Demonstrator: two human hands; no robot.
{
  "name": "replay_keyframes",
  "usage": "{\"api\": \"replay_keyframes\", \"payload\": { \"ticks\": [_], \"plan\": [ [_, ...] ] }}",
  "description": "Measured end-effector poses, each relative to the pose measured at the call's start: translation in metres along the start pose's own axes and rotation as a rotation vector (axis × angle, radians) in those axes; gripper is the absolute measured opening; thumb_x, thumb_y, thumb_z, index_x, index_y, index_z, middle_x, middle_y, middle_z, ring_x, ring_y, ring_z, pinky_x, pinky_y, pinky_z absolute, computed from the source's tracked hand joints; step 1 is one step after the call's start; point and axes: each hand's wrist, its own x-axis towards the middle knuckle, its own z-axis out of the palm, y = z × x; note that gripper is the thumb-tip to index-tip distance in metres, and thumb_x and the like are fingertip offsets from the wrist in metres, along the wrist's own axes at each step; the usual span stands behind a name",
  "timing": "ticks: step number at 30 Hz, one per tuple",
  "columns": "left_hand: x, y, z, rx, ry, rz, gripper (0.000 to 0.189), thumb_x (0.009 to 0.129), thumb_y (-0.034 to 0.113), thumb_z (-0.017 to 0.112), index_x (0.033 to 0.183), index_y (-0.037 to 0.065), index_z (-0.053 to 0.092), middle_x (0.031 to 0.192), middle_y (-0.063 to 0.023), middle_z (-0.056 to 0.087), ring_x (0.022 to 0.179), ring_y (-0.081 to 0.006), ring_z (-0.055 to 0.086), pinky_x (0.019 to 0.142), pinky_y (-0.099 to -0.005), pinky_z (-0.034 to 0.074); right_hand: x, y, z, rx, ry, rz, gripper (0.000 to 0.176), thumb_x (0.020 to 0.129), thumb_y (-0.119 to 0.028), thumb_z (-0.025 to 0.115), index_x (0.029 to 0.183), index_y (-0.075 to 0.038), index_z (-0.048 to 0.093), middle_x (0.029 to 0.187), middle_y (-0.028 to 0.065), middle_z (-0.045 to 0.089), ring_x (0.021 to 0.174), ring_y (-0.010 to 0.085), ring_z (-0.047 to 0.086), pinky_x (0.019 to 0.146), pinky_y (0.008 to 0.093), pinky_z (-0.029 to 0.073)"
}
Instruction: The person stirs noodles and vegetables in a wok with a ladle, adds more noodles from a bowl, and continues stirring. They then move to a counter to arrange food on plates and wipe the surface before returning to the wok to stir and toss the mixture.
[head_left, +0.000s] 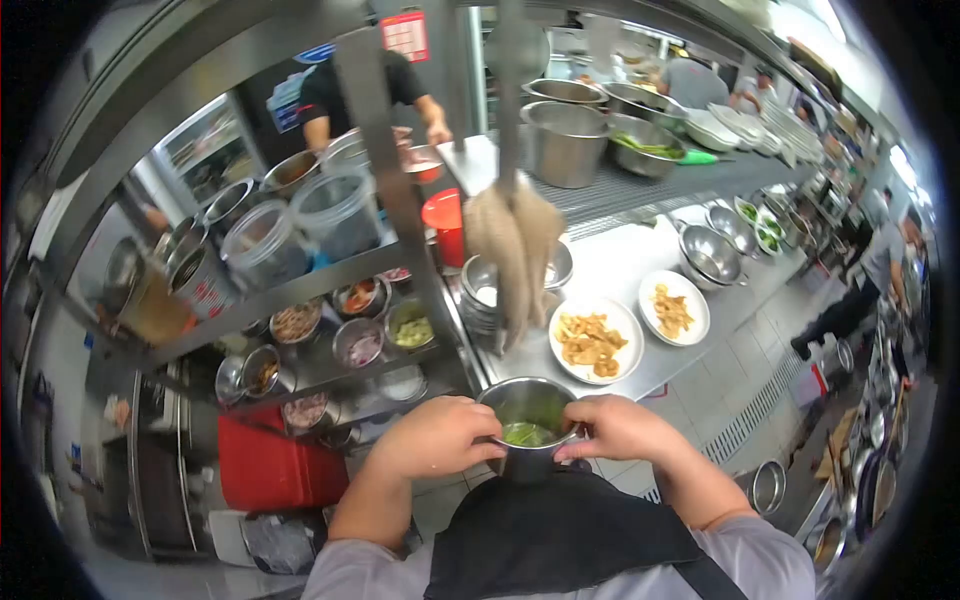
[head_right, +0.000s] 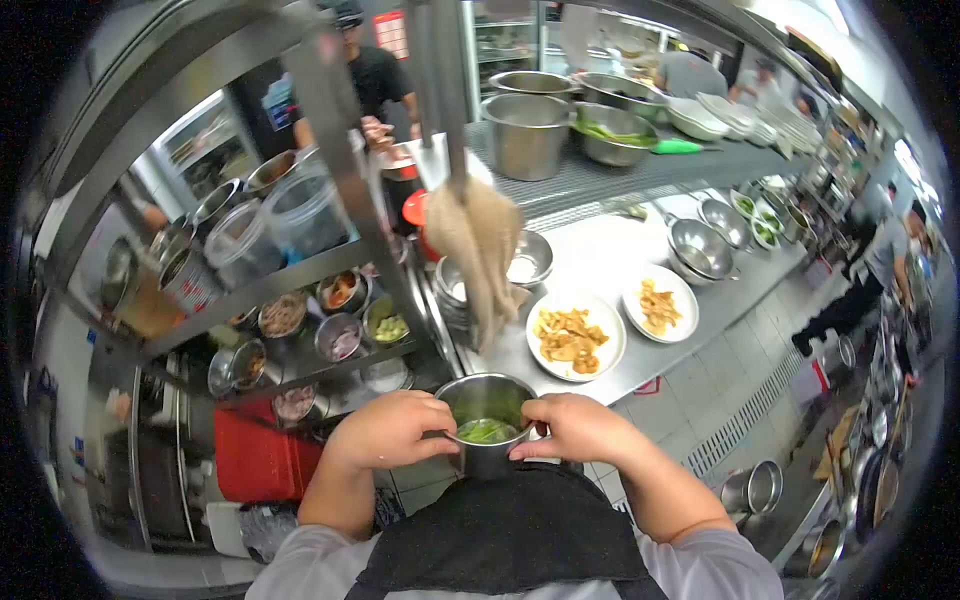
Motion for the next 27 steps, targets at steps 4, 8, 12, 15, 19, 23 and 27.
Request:
{"api": "replay_keyframes", "payload": {
  "ticks": [4, 8, 12, 15, 19, 23, 27],
  "plan": [
    [0.039, 0.020, 0.006, -0.253, 0.304, -0.001, 0.041, 0.083, 0.014, 0.068, 0.122, 0.007, 0.059, 0.132, -0.0135, 0.054, 0.117, -0.0286, 0.056, 0.098, -0.0359, 0.044, -0.021, 0.036, -0.057, 0.038, 0.132, 0.010, 0.044, 0.072, -0.040, 0.080, 0.085, -0.003, 0.061, 0.071, 0.0100, 0.059, 0.065, 0.0237, 0.060, 0.059, 0.0350, 0.047],
    [0.062, 0.026, -0.015, -0.216, 0.729, 0.016, 0.036, 0.082, 0.012, 0.067, 0.116, 0.004, 0.062, 0.127, -0.0156, 0.056, 0.118, -0.0294, 0.054, 0.099, -0.0374, 0.041, -0.024, 0.090, -0.110, 0.066, 0.374, 0.264, 0.043, 0.069, -0.034, 0.083, 0.088, -0.001, 0.063, 0.070, 0.0115, 0.061, 0.063, 0.0215, 0.059, 0.059, 0.0339, 0.047],
    [0.087, 0.027, -0.050, 0.033, 1.148, -0.021, 0.026, 0.082, 0.008, 0.062, 0.107, 0.001, 0.062, 0.120, -0.0157, 0.057, 0.101, -0.0234, 0.057, 0.089, -0.0338, 0.045, 0.016, 0.175, -0.144, -0.020, 0.496, 0.386, 0.039, 0.072, -0.032, 0.080, 0.090, -0.001, 0.064, 0.075, 0.0150, 0.066, 0.070, 0.0274, 0.064, 0.064, 0.0374, 0.049],
    [0.117, 0.031, -0.088, 0.086, 1.373, 0.010, 0.040, 0.081, 0.005, 0.063, 0.119, 0.000, 0.054, 0.119, -0.0129, 0.055, 0.101, -0.0196, 0.057, 0.086, -0.0327, 0.045, 0.059, 0.232, -0.162, -0.094, 0.538, 0.433, 0.037, 0.076, -0.032, 0.076, 0.091, -0.001, 0.063, 0.081, 0.0172, 0.068, 0.077, 0.0327, 0.066, 0.068, 0.0413, 0.050],
    [0.172, 0.005, -0.119, 0.164, 1.501, -0.120, 0.059, 0.085, 0.009, 0.065, 0.136, 0.001, 0.037, 0.120, -0.0124, 0.052, 0.112, -0.0212, 0.051, 0.090, -0.0355, 0.045, 0.120, 0.299, -0.169, -0.313, 0.439, 0.432, 0.029, 0.083, -0.030, 0.063, 0.093, -0.003, 0.062, 0.087, 0.0168, 0.069, 0.086, 0.0357, 0.065, 0.078, 0.0443, 0.051],
    [0.207, -0.006, -0.105, 0.101, 1.558, -0.437, 0.060, 0.090, 0.010, 0.057, 0.138, -0.003, 0.025, 0.095, -0.0116, 0.060, 0.082, -0.0211, 0.064, 0.078, -0.0336, 0.051, 0.175, 0.360, -0.163, -0.406, 0.343, 0.467, 0.033, 0.086, -0.032, 0.053, 0.100, -0.004, 0.064, 0.100, 0.0168, 0.067, 0.095, 0.0335, 0.063, 0.084, 0.0419, 0.051],
    [0.212, -0.002, -0.104, 0.055, 1.600, -0.451, 0.054, 0.092, 0.009, 0.054, 0.137, -0.004, 0.026, 0.092, -0.0111, 0.059, 0.074, -0.0188, 0.064, 0.072, -0.0316, 0.051, 0.202, 0.396, -0.138, -0.408, 0.419, 0.324, 0.036, 0.091, -0.030, 0.043, 0.110, -0.007, 0.063, 0.114, 0.0154, 0.064, 0.102, 0.0328, 0.062, 0.089, 0.0414, 0.050]
  ]
}}
